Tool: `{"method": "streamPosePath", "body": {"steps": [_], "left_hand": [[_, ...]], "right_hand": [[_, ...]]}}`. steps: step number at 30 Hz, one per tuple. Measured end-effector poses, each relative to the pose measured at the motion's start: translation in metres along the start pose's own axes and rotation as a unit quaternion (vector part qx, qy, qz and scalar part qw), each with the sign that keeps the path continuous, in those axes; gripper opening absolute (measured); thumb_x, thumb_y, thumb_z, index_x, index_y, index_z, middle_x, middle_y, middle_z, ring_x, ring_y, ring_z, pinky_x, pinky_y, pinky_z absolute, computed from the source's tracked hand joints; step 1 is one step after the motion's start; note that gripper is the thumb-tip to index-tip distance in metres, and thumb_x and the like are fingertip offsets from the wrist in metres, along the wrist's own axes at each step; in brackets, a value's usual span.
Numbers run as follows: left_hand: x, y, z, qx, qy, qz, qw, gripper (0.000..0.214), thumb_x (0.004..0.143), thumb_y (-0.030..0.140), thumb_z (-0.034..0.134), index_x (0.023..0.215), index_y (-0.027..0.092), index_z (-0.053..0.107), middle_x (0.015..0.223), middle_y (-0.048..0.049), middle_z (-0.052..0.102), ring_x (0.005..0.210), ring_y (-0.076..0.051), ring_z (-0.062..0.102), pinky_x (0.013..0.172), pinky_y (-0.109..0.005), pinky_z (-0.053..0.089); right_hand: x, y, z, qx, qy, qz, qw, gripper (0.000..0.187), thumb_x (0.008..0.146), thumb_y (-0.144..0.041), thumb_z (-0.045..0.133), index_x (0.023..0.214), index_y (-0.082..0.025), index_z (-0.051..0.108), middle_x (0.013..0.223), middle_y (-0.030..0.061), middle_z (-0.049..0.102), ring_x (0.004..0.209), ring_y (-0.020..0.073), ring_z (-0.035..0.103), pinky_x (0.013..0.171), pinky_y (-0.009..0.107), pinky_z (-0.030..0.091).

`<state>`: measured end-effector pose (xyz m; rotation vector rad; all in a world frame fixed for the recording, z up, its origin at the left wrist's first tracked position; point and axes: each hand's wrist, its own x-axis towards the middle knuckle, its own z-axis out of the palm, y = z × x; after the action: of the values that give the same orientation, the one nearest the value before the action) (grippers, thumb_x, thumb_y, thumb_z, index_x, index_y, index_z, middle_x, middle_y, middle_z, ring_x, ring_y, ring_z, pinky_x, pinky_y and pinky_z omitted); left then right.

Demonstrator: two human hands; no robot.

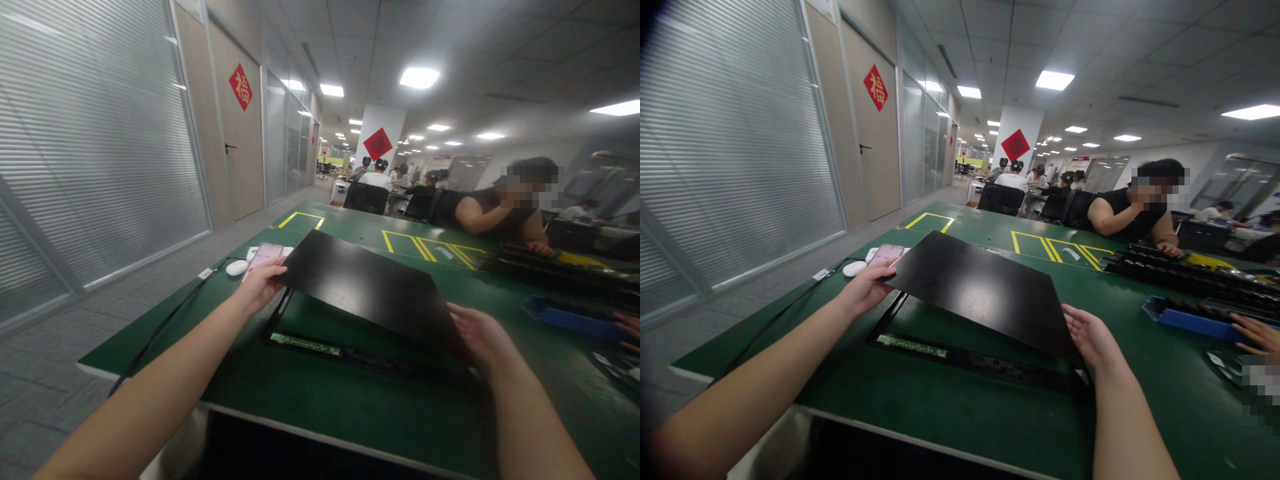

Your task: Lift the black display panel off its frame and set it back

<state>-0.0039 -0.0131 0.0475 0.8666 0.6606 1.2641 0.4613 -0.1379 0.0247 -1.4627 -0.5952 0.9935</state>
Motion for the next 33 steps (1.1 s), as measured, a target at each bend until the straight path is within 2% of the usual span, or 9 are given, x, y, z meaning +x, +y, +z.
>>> {"method": "streamPosePath", "body": {"steps": [4,7,14,17,22,26,29,33], "left_hand": [[-0.001,0.001,0.0,0.013,-0.017,-0.021,1.0,0.037,0.06,0.004,0.07,0.096,0.01,0.078,0.085,-0.0069,0.077,0.069,-0.014,0.067,0.061,-0.021,0.053],[-0.001,0.002,0.0,0.015,-0.026,-0.022,0.999,0.038,0.058,0.003,0.068,0.094,0.01,0.077,0.084,-0.0065,0.077,0.069,-0.014,0.067,0.062,-0.021,0.053],[-0.008,0.002,0.0,0.083,-0.107,-0.071,0.988,0.064,0.051,0.0,0.073,0.113,0.015,0.072,0.102,-0.0072,0.077,0.085,-0.02,0.072,0.07,-0.026,0.054],[-0.007,-0.002,-0.002,0.114,-0.113,-0.089,0.983,0.072,0.047,-0.003,0.07,0.115,0.017,0.069,0.105,-0.0069,0.077,0.09,-0.023,0.073,0.07,-0.027,0.054],[-0.006,-0.007,-0.004,0.149,-0.099,-0.105,0.978,0.064,0.047,-0.001,0.07,0.108,0.017,0.068,0.095,-0.0064,0.077,0.09,-0.025,0.073,0.072,-0.029,0.054],[-0.008,-0.008,-0.003,0.162,-0.111,-0.113,0.974,0.059,0.046,-0.003,0.071,0.101,0.016,0.068,0.091,-0.0071,0.077,0.091,-0.026,0.073,0.075,-0.031,0.054],[-0.009,-0.007,-0.002,0.169,-0.126,-0.12,0.97,0.057,0.046,-0.004,0.071,0.1,0.015,0.067,0.093,-0.0081,0.077,0.093,-0.026,0.073,0.078,-0.031,0.053],[-0.011,-0.006,-0.001,0.183,-0.131,-0.126,0.966,0.06,0.046,-0.004,0.072,0.102,0.016,0.067,0.093,-0.0078,0.076,0.096,-0.027,0.072,0.081,-0.033,0.053]], "right_hand": [[-0.004,-0.002,0.004,0.005,0.05,0.027,0.998,0.055,0.083,-0.02,0.058,0.137,-0.018,0.05,0.079,0.0091,0.074,0.069,0.0195,0.072,0.06,0.027,0.057],[-0.008,-0.003,0.009,-0.034,0.052,0.022,0.998,0.059,0.082,-0.018,0.058,0.14,-0.018,0.05,0.079,0.0092,0.074,0.069,0.0194,0.072,0.062,0.027,0.057],[-0.012,-0.005,0.013,-0.129,0.091,-0.007,0.988,0.05,0.076,-0.02,0.059,0.126,-0.019,0.062,0.075,0.0077,0.074,0.066,0.0187,0.07,0.06,0.027,0.054],[-0.01,-0.003,0.013,-0.143,0.102,-0.016,0.984,0.047,0.075,-0.022,0.059,0.121,-0.019,0.065,0.073,0.0074,0.073,0.065,0.0187,0.069,0.059,0.027,0.052],[-0.002,0.004,0.007,-0.157,0.11,-0.042,0.981,0.044,0.07,-0.026,0.061,0.113,-0.019,0.068,0.072,0.0071,0.073,0.063,0.0185,0.066,0.055,0.027,0.046],[0.001,0.005,0.002,-0.186,0.14,-0.066,0.97,0.045,0.065,-0.032,0.062,0.107,-0.018,0.072,0.072,0.0078,0.073,0.059,0.0191,0.063,0.051,0.027,0.039],[0.0,0.004,0.003,-0.183,0.155,-0.088,0.967,0.043,0.061,-0.033,0.064,0.099,-0.017,0.074,0.076,0.0099,0.074,0.065,0.0213,0.066,0.052,0.028,0.04],[0.0,0.004,0.006,-0.174,0.145,-0.106,0.968,0.038,0.058,-0.033,0.065,0.092,-0.017,0.072,0.084,0.0117,0.074,0.074,0.0251,0.071,0.055,0.029,0.044]]}}
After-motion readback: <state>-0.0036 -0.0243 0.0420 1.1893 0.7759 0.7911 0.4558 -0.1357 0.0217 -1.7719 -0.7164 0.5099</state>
